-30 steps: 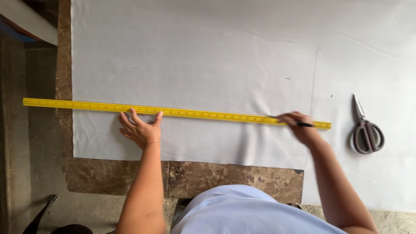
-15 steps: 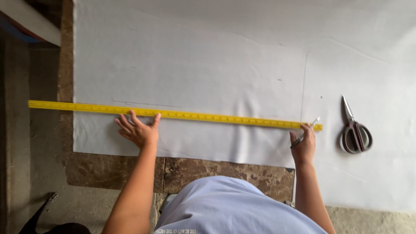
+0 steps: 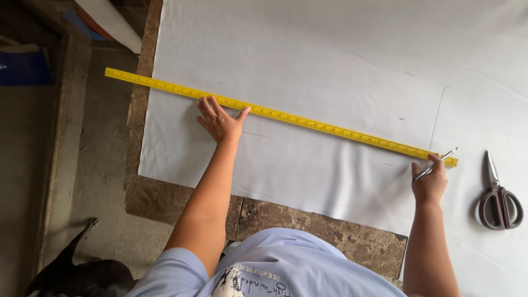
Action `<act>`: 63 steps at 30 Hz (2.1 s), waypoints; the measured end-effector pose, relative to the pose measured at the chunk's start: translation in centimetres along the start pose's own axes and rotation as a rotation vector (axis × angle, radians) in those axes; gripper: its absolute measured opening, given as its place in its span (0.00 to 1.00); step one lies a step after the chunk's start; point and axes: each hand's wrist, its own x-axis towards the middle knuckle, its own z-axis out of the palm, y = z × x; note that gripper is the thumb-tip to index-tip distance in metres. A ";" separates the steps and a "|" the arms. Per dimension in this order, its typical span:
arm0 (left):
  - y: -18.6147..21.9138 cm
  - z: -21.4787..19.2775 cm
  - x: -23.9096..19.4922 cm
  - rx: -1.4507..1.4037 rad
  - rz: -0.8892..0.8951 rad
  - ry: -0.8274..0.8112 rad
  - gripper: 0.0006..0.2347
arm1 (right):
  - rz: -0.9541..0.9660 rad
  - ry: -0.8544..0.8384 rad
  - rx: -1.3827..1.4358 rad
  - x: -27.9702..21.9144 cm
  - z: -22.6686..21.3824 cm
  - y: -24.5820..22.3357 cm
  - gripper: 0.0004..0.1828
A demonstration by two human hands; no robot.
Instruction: Measuring, marking, and cutting fabric on a workbench using a ruler, pen, and scissors.
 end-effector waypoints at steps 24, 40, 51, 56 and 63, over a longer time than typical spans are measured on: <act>1.3 3.1 4.1 -0.161 0.292 0.429 0.46 | 0.164 0.070 -0.186 8.9 2.4 1.8 0.21; 0.8 4.1 4.6 -0.176 0.268 0.413 0.47 | -0.111 -0.678 0.763 6.7 30.2 -44.6 0.17; 1.2 3.3 4.3 -0.100 0.320 0.504 0.45 | -0.302 -0.652 0.431 8.0 21.3 -37.3 0.06; 1.2 3.6 4.4 -0.134 0.298 0.471 0.47 | -0.195 -0.262 0.161 10.3 9.3 -12.8 0.08; 0.8 3.7 4.1 -0.258 0.281 0.412 0.45 | 0.212 -0.046 0.002 8.7 -5.0 -5.7 0.08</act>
